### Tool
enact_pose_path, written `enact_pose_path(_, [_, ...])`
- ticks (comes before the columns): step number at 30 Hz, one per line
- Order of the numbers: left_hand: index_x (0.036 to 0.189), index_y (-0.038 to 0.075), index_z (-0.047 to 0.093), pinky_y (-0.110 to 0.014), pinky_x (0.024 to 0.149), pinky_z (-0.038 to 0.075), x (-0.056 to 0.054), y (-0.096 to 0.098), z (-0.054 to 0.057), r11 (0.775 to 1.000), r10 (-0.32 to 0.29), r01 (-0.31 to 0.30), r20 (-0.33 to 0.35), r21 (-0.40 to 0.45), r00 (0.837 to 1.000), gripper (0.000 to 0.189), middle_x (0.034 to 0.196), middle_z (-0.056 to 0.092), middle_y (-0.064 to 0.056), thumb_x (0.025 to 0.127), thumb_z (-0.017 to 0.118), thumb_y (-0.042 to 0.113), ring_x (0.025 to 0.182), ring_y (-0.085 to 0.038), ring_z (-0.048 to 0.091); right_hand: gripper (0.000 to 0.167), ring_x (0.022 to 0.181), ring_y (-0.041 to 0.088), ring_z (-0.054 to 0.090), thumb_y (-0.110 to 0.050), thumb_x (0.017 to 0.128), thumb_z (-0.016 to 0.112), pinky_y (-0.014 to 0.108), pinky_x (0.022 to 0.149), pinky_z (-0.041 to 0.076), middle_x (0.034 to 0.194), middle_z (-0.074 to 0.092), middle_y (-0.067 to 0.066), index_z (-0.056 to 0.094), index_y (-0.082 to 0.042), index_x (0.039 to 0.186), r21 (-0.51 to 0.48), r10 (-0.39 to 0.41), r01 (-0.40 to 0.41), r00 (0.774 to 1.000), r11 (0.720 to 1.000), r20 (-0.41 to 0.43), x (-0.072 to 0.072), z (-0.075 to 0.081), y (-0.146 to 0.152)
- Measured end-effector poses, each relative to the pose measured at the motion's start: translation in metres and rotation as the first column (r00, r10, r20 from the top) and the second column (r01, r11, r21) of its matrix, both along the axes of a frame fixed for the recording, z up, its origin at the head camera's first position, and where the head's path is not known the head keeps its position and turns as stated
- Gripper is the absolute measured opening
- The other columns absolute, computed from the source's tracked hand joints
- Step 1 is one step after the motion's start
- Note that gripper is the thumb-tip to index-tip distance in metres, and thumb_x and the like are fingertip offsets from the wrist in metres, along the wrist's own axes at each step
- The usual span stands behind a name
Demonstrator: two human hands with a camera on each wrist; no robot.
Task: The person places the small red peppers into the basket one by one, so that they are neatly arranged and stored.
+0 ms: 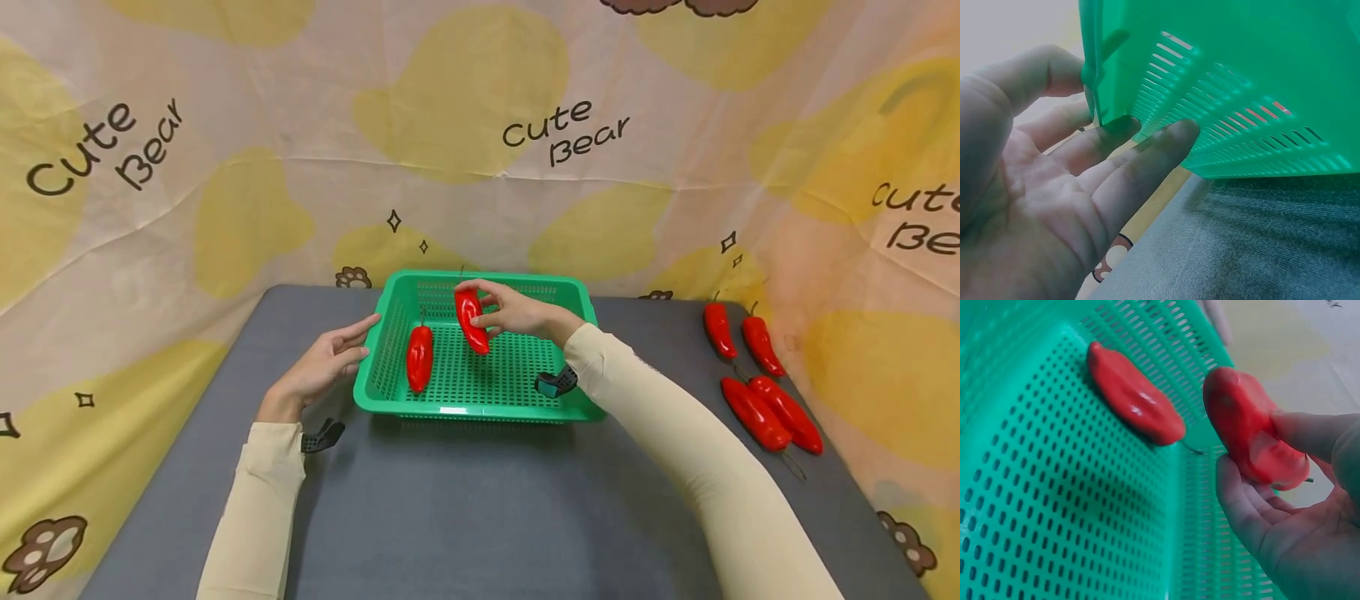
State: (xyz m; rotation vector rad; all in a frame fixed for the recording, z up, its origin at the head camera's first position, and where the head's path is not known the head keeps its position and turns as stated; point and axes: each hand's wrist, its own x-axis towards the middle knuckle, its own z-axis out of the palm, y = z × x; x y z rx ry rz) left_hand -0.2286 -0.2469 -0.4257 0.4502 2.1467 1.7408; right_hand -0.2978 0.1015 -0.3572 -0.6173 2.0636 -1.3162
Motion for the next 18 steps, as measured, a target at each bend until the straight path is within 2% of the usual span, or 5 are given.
enact_pose_path(3, [0.163,0.017,0.024,-0.049,0.114,0.04,0.0,-0.001,0.0,1.0,0.005,-0.005,-0.001,-0.006,1.0,0.062,0.171,0.015,-0.009,0.107,0.05,0.018,0.15,-0.036,0.032,0.061,0.138,0.035,0.04,-0.004,0.099,0.06,0.051,0.101,0.054,0.147,0.044,0.016,0.038,-0.022,0.154,0.032,0.024,-0.025,1.0,0.999,0.014,-0.001,-0.004,-0.01])
enact_pose_path(8, [0.162,0.017,0.025,-0.028,0.103,0.05,-0.002,-0.001,0.001,1.0,0.009,-0.009,0.001,-0.014,1.0,0.061,0.171,0.017,-0.008,0.107,0.051,0.018,0.144,-0.023,0.044,0.063,0.139,0.035,0.041,-0.002,0.099,0.06,0.054,0.106,0.05,0.15,0.041,0.017,0.037,-0.019,0.156,0.081,0.049,-0.053,0.997,0.995,0.054,-0.002,-0.012,-0.022])
enact_pose_path(12, [0.163,0.017,0.025,-0.043,0.11,0.047,-0.002,-0.001,0.001,1.0,0.008,-0.008,0.003,-0.014,1.0,0.062,0.171,0.016,-0.008,0.107,0.051,0.017,0.147,-0.03,0.04,0.067,0.139,0.033,0.04,-0.004,0.099,0.062,0.049,0.105,0.051,0.153,0.038,0.016,0.034,-0.018,0.158,0.143,0.067,-0.074,0.996,0.987,0.058,-0.002,-0.02,-0.03])
enact_pose_path(15, [0.163,0.017,0.024,-0.057,0.114,0.037,-0.002,-0.001,0.0,1.0,0.006,-0.006,0.006,-0.008,1.0,0.062,0.171,0.016,-0.007,0.107,0.051,0.016,0.149,-0.038,0.033,0.069,0.129,0.029,0.047,-0.008,0.098,0.064,0.047,0.103,0.052,0.15,0.04,0.015,0.033,-0.018,0.158,0.19,0.087,-0.098,0.994,0.977,0.063,-0.003,-0.026,-0.034])
enact_pose_path(18, [0.163,0.018,0.025,-0.06,0.115,0.034,-0.002,-0.001,0.0,1.0,0.006,-0.006,0.011,-0.006,1.0,0.062,0.171,0.016,-0.007,0.107,0.051,0.017,0.151,-0.039,0.03,0.07,0.115,0.026,0.054,-0.01,0.097,0.066,0.047,0.102,0.052,0.145,0.042,0.015,0.033,-0.018,0.158,0.227,0.106,-0.119,0.992,0.967,0.069,-0.003,-0.031,-0.036])
